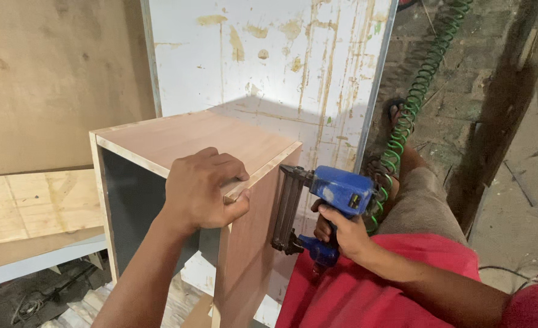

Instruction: The person aligns a wooden board with the corner of a partially constructed cabinet box and secures it using a pneumatic nail gun before using a power drill to drive a screw into the joint.

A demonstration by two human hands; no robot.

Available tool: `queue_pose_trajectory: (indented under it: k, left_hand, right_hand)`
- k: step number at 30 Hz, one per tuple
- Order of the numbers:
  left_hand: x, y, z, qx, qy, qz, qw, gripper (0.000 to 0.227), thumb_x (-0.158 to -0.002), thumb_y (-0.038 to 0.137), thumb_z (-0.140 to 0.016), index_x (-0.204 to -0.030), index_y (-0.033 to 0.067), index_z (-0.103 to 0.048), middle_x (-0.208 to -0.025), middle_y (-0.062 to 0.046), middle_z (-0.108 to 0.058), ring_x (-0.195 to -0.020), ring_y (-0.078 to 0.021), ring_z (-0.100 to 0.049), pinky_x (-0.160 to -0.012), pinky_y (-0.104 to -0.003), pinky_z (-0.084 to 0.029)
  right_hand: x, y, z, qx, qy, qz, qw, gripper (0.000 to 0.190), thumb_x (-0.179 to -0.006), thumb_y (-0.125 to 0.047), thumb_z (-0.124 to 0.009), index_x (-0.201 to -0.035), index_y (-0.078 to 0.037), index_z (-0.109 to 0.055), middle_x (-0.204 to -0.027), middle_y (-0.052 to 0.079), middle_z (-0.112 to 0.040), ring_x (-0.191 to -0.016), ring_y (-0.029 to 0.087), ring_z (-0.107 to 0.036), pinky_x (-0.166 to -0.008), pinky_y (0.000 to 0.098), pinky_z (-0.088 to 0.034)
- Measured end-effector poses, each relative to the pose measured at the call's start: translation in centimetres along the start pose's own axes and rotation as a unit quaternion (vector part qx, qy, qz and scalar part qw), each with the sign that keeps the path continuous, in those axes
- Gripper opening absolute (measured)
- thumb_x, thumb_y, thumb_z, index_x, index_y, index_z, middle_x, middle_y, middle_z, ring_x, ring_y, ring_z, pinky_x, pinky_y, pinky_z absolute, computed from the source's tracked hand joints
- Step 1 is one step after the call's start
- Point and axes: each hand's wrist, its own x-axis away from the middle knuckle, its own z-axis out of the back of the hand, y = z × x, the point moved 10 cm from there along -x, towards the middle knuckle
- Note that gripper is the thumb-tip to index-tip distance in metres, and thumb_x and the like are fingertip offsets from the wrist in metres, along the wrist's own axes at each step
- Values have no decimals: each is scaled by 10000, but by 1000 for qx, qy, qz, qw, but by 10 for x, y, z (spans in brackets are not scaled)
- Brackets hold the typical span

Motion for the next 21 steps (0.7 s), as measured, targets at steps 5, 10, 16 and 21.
queue_pose_trajectory:
  k: [5,10,16,21]
  left_hand:
    - [-5,1,1,22,-5,7,1000,280,-677,511,-699,-690,231,-700,-689,-2,-728,-581,-259,-640,-533,-334,-506]
    - [-1,-3,-4,12,-14,16,1000,311,-691,555,-683,-689,244,-699,-694,26,-725,-595,-245,-638,-556,-308,-514]
    - [-5,-2,-3,7,-4,2,1000,310,-695,540,-698,-720,232,-711,-701,-7,-728,-620,-274,-661,-573,-343,-524]
    - [2,-14,-21,-57,-4,-4,998,391,-698,636,-645,-741,255,-720,-736,-3,-729,-727,-277,-676,-640,-378,-550]
  right_hand:
    - [1,-9,-4,42,38,21,998,335,-922,-88,-666,-1036,224,-629,-437,137,-390,-329,282,-444,-424,473,-461]
    - [1,-9,-2,17,66,15,998,302,-926,-56,-661,-1011,233,-643,-441,175,-413,-339,338,-442,-435,497,-426]
    - [2,-18,-7,46,98,7,994,333,-892,-125,-720,-976,187,-637,-441,138,-363,-316,278,-430,-398,462,-446]
    - [27,-89,-40,94,176,46,979,305,-907,-89,-725,-728,73,-540,-439,144,-392,-318,284,-456,-383,460,-438]
